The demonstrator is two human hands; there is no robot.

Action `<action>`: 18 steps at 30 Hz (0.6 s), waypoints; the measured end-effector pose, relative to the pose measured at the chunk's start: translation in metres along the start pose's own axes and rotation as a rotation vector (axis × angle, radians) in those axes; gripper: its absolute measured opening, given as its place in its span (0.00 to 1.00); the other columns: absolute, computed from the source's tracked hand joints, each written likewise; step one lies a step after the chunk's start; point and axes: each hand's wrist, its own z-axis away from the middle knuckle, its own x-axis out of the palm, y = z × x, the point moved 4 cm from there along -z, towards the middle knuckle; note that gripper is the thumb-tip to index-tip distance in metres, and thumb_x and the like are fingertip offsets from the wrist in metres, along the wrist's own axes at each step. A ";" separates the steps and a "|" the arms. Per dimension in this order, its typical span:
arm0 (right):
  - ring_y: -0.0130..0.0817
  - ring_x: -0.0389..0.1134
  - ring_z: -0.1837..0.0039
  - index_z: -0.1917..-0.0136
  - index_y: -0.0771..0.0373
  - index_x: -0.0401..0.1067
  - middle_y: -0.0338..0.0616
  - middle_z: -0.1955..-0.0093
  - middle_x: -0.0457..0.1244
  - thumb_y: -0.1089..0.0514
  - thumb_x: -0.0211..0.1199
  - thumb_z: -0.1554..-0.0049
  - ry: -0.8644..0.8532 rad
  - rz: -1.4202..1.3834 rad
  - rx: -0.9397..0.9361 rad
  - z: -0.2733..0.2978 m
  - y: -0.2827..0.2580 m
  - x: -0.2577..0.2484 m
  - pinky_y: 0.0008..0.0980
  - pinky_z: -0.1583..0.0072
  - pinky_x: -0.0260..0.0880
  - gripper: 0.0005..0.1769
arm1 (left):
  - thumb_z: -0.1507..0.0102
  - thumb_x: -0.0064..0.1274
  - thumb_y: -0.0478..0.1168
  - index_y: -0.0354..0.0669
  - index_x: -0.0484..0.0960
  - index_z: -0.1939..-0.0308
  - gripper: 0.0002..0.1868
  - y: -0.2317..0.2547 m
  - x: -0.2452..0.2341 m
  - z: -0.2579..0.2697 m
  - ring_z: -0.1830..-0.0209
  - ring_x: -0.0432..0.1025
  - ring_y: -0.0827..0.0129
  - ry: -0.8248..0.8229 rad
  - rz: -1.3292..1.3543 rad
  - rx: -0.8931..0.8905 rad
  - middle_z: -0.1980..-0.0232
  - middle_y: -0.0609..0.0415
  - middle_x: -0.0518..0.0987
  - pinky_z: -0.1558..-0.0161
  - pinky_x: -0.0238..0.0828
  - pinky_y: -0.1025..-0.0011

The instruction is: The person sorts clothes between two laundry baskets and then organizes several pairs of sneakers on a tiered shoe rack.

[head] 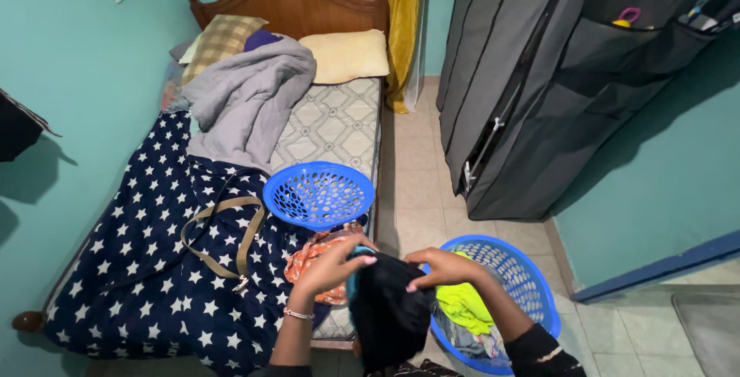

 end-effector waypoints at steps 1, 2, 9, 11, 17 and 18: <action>0.32 0.71 0.49 0.44 0.65 0.76 0.42 0.53 0.70 0.50 0.72 0.44 0.010 0.054 0.115 -0.001 0.019 0.008 0.31 0.45 0.71 0.21 | 0.36 0.58 0.42 0.39 0.79 0.53 0.12 -0.007 -0.007 0.002 0.55 0.74 0.68 0.108 -0.031 -0.079 0.56 0.51 0.81 0.51 0.70 0.69; 0.32 0.71 0.49 0.44 0.65 0.76 0.42 0.53 0.70 0.50 0.72 0.44 0.010 0.047 0.117 -0.003 0.034 0.015 0.31 0.45 0.71 0.21 | 0.36 0.58 0.43 0.39 0.79 0.54 0.12 -0.015 -0.012 0.005 0.56 0.75 0.64 0.215 -0.062 -0.161 0.56 0.50 0.82 0.51 0.71 0.68; 0.31 0.69 0.53 0.51 0.62 0.74 0.40 0.57 0.68 0.51 0.61 0.41 0.591 -0.952 0.315 -0.021 0.082 0.057 0.33 0.50 0.71 0.12 | 0.30 0.45 0.43 0.37 0.73 0.42 0.17 -0.054 0.090 -0.017 0.44 0.75 0.47 0.695 -0.018 -0.266 0.45 0.37 0.79 0.44 0.70 0.60; 0.35 0.72 0.53 0.52 0.58 0.73 0.42 0.57 0.69 0.49 0.57 0.43 0.684 -1.391 0.407 -0.017 0.095 0.071 0.38 0.50 0.75 0.13 | 0.29 0.40 0.43 0.37 0.70 0.38 0.18 -0.056 0.132 -0.024 0.40 0.75 0.48 0.597 0.103 -0.292 0.42 0.37 0.78 0.41 0.69 0.61; 0.39 0.71 0.51 0.45 0.69 0.70 0.49 0.51 0.68 0.59 0.65 0.38 0.998 -1.326 0.302 0.035 0.180 0.073 0.36 0.52 0.72 0.12 | 0.30 0.42 0.38 0.31 0.64 0.30 0.25 -0.035 0.198 -0.038 0.20 0.52 0.44 0.235 -0.177 0.044 0.25 0.34 0.63 0.24 0.47 0.56; 0.39 0.71 0.51 0.43 0.66 0.70 0.48 0.51 0.68 0.60 0.64 0.40 1.150 -1.328 0.343 0.050 0.188 0.071 0.38 0.52 0.73 0.13 | 0.31 0.42 0.38 0.32 0.64 0.30 0.25 -0.034 0.202 -0.038 0.21 0.53 0.45 0.231 -0.068 0.025 0.25 0.33 0.61 0.25 0.50 0.57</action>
